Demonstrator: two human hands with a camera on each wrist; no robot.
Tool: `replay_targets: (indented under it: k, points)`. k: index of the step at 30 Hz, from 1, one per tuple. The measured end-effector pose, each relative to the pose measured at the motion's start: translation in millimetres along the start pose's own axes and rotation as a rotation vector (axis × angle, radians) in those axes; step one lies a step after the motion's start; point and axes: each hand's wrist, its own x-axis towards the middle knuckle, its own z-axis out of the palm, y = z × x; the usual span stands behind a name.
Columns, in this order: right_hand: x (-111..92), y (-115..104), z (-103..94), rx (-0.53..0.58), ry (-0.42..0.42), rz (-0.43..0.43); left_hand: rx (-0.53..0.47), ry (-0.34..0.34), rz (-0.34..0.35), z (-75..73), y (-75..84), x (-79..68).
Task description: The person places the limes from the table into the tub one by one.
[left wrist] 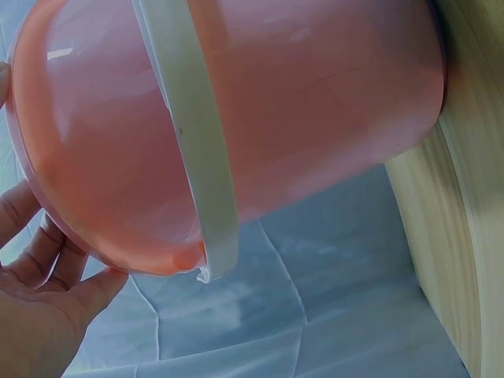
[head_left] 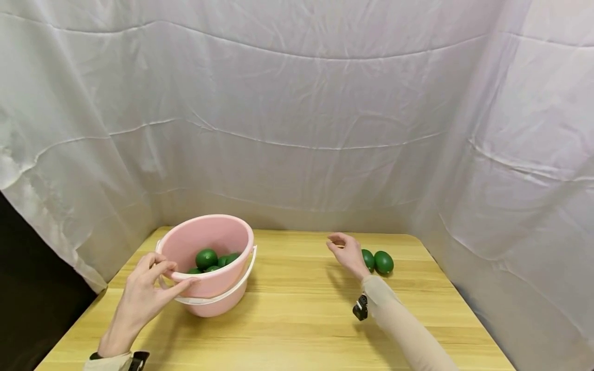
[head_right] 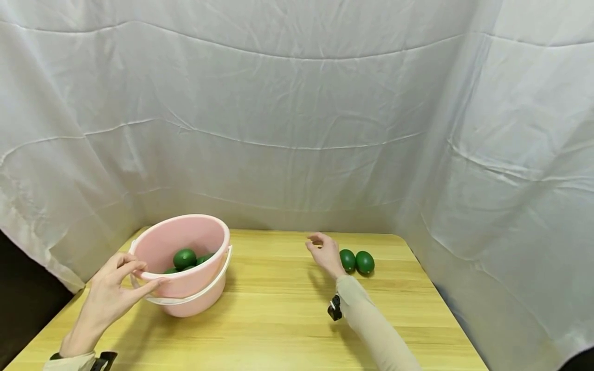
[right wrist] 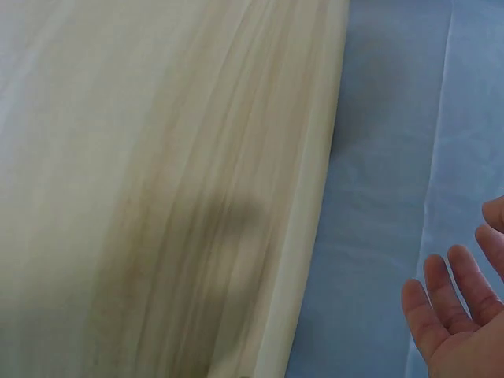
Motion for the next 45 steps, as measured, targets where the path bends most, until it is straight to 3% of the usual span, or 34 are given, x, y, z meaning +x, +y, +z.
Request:
replay_targets:
  k: [18, 24, 33, 45]
  points:
    - [-4, 34, -33.6, -0.172, 0.148, 0.206, -0.019, 0.006, 0.006, 0.4, -0.8, -0.3]
    - [-5, 45, -48.5, -0.162, 0.187, 0.273, -0.008, 0.005, 0.001, 0.4, 0.0, -0.1]
    - [-9, 66, -61.6, -0.191, 0.244, 0.308, -0.015, 0.011, 0.003, 0.5, -0.5, -0.5]
    - [-14, 86, -69.9, -0.24, 0.164, 0.379, -0.006, 0.008, 0.001, 0.4, 0.5, -0.9]
